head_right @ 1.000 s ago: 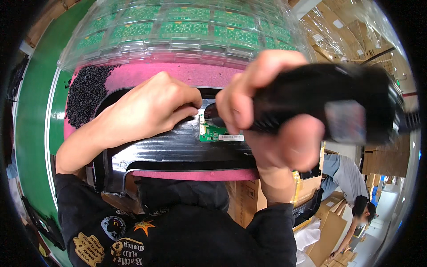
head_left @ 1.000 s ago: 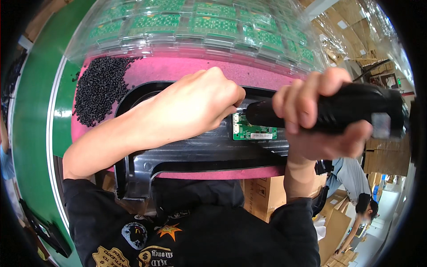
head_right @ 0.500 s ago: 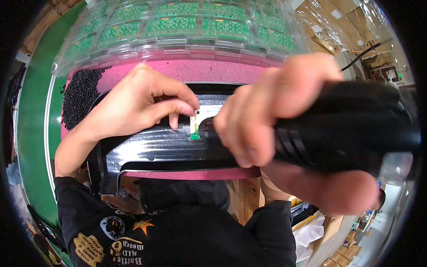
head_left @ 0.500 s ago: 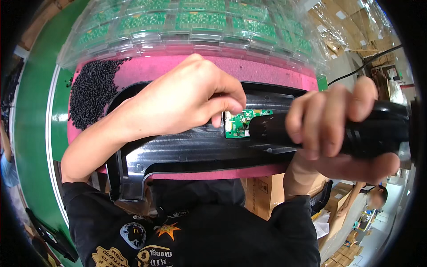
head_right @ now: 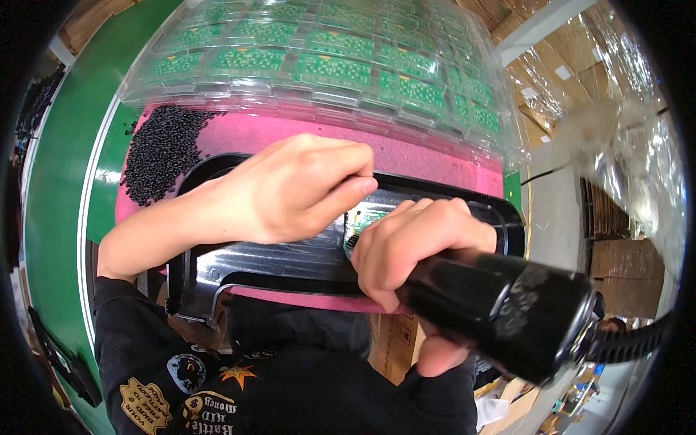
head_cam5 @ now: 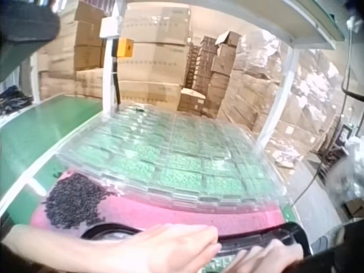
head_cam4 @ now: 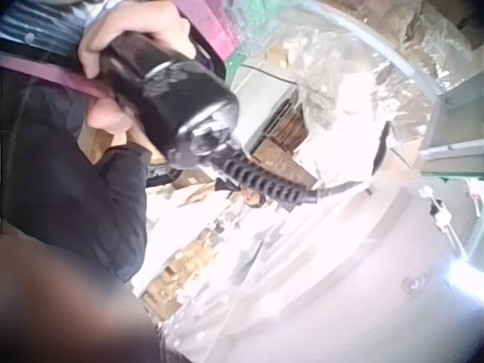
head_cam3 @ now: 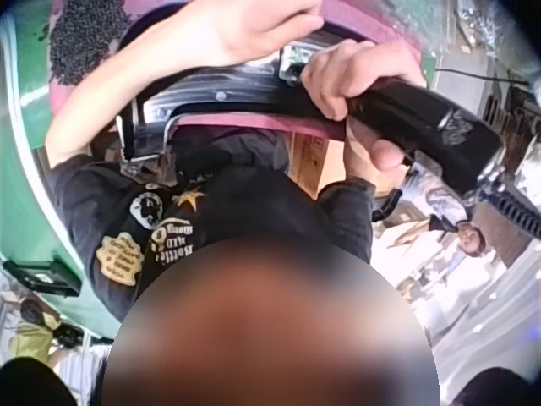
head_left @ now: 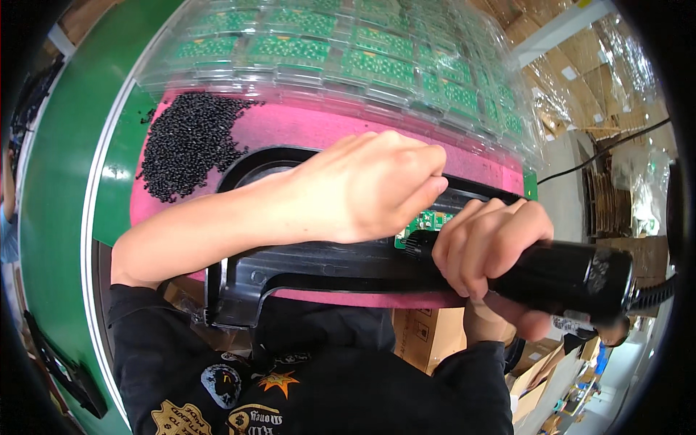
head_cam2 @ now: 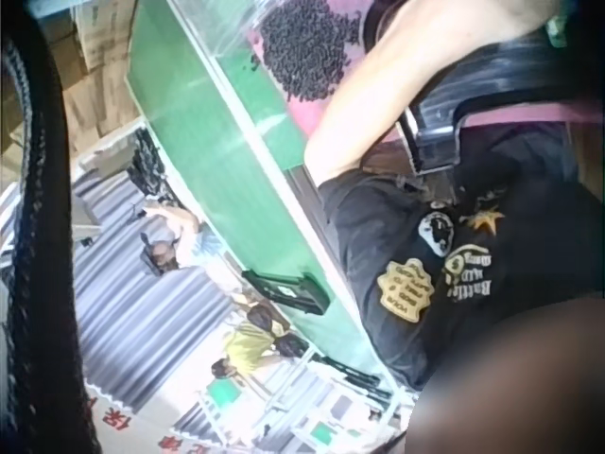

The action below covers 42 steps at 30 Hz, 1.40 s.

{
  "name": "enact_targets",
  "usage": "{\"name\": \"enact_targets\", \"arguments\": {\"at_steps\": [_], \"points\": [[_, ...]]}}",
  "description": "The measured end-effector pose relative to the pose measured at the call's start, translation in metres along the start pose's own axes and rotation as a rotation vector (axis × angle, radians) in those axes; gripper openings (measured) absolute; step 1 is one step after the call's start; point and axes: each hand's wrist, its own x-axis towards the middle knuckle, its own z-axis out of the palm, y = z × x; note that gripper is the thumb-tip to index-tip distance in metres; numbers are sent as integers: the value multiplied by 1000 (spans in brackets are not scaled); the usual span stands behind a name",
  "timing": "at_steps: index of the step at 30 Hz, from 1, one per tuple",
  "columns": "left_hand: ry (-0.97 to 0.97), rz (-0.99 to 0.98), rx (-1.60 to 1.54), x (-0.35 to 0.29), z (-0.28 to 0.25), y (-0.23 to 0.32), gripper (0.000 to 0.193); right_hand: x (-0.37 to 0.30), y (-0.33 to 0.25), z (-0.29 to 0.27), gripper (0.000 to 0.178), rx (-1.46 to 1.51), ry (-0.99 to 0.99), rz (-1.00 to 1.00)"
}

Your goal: The worker is assembling an electronic component by securing a PCB into a plastic housing using an electric screwdriver.

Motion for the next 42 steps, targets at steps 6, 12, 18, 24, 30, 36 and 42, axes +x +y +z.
{"name": "enact_targets", "arguments": {"at_steps": [6, 12, 18, 24, 30, 36, 42], "points": [[46, 106, 94, -1, 0, -3, 18, 1, 5, 11, 60, -55, -14, 25], [-87, 144, 131, -1, -7, -3, 15, -6, -6, 25, 68, -192, 279, 93], [-332, 72, 67, 2, -9, 0, 16, -1, -29, 23, 58, -105, 380, -268], [-297, 159, -197, 6, -7, 8, 10, -2, -44, 21, 55, -116, 409, -355], [-276, 104, -209, 4, -7, 10, 13, -11, -50, 5, 55, -111, 255, -368], [-172, 127, 115, 8, -15, 18, 36, -32, -61, -14, 61, -314, 267, -171], [-84, 123, 438, 5, -26, 2, 33, -54, -46, -31, 66, -293, 532, -70]]}}
